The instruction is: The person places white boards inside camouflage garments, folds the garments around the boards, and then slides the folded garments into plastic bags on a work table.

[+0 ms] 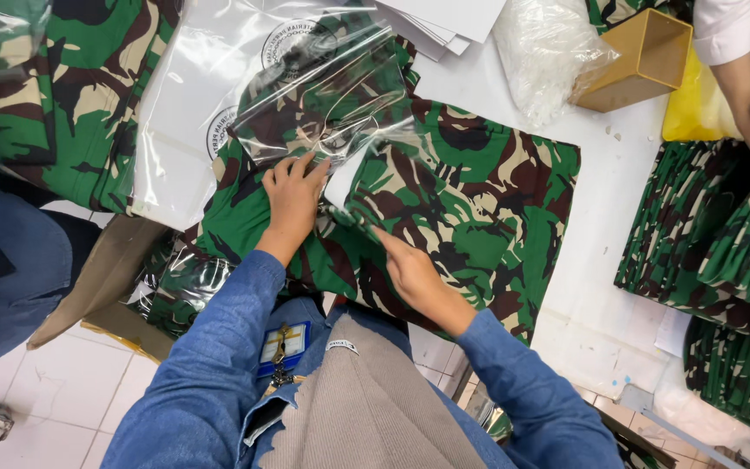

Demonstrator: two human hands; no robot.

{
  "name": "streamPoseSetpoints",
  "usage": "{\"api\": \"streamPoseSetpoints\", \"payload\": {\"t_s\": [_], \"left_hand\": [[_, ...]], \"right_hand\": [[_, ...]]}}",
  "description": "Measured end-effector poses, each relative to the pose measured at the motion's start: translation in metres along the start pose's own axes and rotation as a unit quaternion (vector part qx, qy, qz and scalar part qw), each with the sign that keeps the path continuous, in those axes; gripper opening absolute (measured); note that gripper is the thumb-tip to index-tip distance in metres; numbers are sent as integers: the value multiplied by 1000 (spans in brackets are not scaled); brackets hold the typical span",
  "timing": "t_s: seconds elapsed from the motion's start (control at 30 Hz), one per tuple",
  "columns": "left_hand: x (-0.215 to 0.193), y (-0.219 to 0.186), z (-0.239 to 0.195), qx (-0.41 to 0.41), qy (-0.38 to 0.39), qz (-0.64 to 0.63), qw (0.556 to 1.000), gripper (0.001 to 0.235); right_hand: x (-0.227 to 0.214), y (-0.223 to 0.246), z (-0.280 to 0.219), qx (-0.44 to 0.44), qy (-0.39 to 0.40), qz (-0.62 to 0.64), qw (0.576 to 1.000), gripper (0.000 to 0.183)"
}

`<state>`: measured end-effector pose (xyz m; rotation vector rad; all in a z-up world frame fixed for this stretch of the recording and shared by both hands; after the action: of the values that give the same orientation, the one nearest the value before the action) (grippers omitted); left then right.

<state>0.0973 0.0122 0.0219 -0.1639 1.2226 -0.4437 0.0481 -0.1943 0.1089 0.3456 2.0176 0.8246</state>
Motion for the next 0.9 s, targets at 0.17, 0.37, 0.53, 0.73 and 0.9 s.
{"api": "streamPoseSetpoints", "payload": {"t_s": [0.17,0.37,0.53,0.73,0.9], "left_hand": [[-65,-30,25,-38,-63,-70,995,28],[-65,-34,18,-240,-144,-13,960,30],[-67,-64,-2,-226,-108,-167,954,41],[-22,-46,-69,-425,-238,-327,810,108],[56,-30,-110,-527,-269,-453,667,38]], "right_hand": [[26,17,37,17,-46,6,999,57],[40,28,65,8,6,-18,1000,54],[-7,-11,133,-17,103,-8,995,34],[-97,-136,255,223,-87,-161,958,60],[-98,-107,240,181,0,75,981,32]]}}
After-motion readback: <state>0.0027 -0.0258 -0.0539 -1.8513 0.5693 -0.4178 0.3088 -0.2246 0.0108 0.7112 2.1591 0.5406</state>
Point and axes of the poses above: each hand's wrist, its own z-axis towards the middle knuckle, its own x-axis out of the palm, y = z × x, the point moved 9 cm from there along z, towards the middle knuckle, and after that the axes turned 15 degrees about x, right-handed, at the moved point
